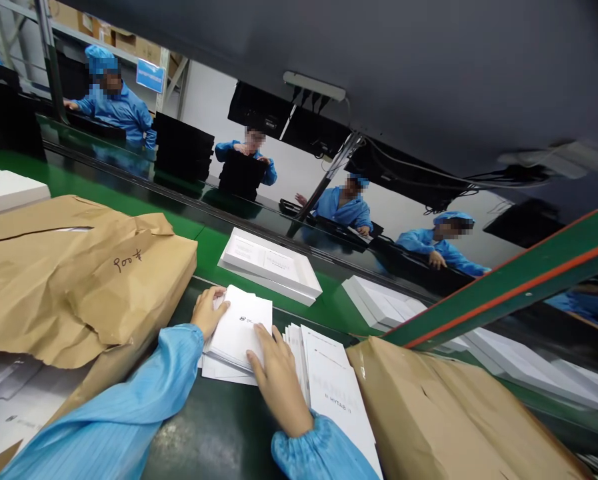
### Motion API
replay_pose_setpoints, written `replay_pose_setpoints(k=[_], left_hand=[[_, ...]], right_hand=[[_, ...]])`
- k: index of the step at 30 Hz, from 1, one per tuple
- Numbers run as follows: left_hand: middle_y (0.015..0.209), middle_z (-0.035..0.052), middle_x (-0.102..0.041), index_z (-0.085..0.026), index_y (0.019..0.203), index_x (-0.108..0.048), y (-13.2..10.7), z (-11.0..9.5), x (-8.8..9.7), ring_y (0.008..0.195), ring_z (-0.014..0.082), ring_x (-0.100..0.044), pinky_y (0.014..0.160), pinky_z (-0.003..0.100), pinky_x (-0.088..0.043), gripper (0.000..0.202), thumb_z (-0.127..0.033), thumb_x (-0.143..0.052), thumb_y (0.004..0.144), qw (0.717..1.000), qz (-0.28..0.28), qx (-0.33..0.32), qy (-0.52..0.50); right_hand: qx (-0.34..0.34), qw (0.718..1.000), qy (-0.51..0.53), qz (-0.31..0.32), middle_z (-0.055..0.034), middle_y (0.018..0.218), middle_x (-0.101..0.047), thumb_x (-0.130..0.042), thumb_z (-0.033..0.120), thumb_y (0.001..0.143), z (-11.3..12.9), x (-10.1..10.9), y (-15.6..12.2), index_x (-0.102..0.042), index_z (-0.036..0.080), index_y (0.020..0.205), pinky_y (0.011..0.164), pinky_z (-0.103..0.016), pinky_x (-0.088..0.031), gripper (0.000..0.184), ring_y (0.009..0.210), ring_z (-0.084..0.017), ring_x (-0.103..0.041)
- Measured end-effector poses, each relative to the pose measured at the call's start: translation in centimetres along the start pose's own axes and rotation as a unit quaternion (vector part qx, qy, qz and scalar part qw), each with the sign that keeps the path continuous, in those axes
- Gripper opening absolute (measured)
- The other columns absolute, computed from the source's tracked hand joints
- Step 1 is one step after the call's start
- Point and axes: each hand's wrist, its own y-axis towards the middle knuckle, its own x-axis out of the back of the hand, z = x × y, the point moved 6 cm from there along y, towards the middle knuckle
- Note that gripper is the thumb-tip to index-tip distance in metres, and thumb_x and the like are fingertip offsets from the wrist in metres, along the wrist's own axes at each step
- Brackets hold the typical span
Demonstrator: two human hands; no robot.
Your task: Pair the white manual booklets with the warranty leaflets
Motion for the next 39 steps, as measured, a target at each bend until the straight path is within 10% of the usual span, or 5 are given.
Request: replay_pose_setpoints(k=[7, 16, 22, 27, 39], left_hand=[[0.089, 0.0026, -0.054, -0.021, 0.088, -0.05, 0.0, -0.1, -0.1, 0.087, 0.0158, -0.047, 0.079, 0.031, -0.034, 0.023, -0.022, -0.047, 0.066, 1.0, -0.003, -0.003, 0.001], [0.098, 0.0057, -0.051, -0.019, 0.096, -0.047, 0.1, -0.7, 0.5, 0.089, 0.0156, -0.046, 0.079, 0.03, -0.035, 0.034, -0.027, -0.052, 0.064, 0.997, 0.001, -0.01, -0.07], [0.097, 0.0073, -0.053, -0.018, 0.103, -0.042, -1.1, -5.2, 0.4, 0.091, 0.0157, -0.048, 0.077, 0.029, -0.036, 0.034, -0.031, -0.043, 0.072, 0.97, 0.044, -0.05, -0.232], [0.11, 0.0088, -0.049, -0.018, 0.11, -0.04, -4.4, -7.2, -4.3, 0.101, 0.0216, -0.044, 0.08, 0.033, -0.037, 0.049, -0.04, -0.049, 0.067, 0.864, 0.343, 0.025, -0.369], [0.108, 0.0105, -0.051, -0.017, 0.107, -0.041, -4.2, -4.9, -4.5, 0.091, 0.0211, -0.052, 0.073, 0.037, -0.044, 0.037, -0.024, -0.047, 0.071, 0.817, 0.209, 0.225, -0.488]], right_hand=[[-0.009, 0.965, 0.25, -0.074, -0.0037, 0.13, -0.02, -0.033, 0.019, 0.078, 1.0, 1.2, -1.1, -0.027, 0.023, 0.118, 0.094, -0.04, -0.024, 0.04, 0.118, -0.019, -0.018], [-0.159, 0.784, 0.597, -0.06, -0.0091, 0.114, -0.046, -0.034, 0.021, 0.077, -1.0, 0.6, -0.2, -0.016, 0.019, 0.123, 0.084, -0.036, -0.038, 0.05, 0.103, -0.019, -0.044], [-0.161, 0.877, 0.336, -0.303, -0.0045, 0.125, -0.032, -0.029, 0.021, 0.079, -3.9, 6.7, -0.7, -0.016, 0.022, 0.124, 0.094, -0.038, -0.023, 0.047, 0.115, -0.019, -0.025], [0.071, 0.986, 0.125, -0.086, -0.0051, 0.131, -0.02, -0.029, 0.012, 0.077, 1.5, 2.1, -0.3, -0.018, 0.02, 0.124, 0.094, -0.043, -0.022, 0.049, 0.118, -0.02, -0.015], [0.115, 0.981, 0.071, 0.136, -0.0007, 0.123, -0.036, -0.04, 0.026, 0.076, 2.6, 5.2, -4.1, -0.032, 0.026, 0.118, 0.09, -0.029, -0.033, 0.042, 0.112, -0.015, -0.031]])
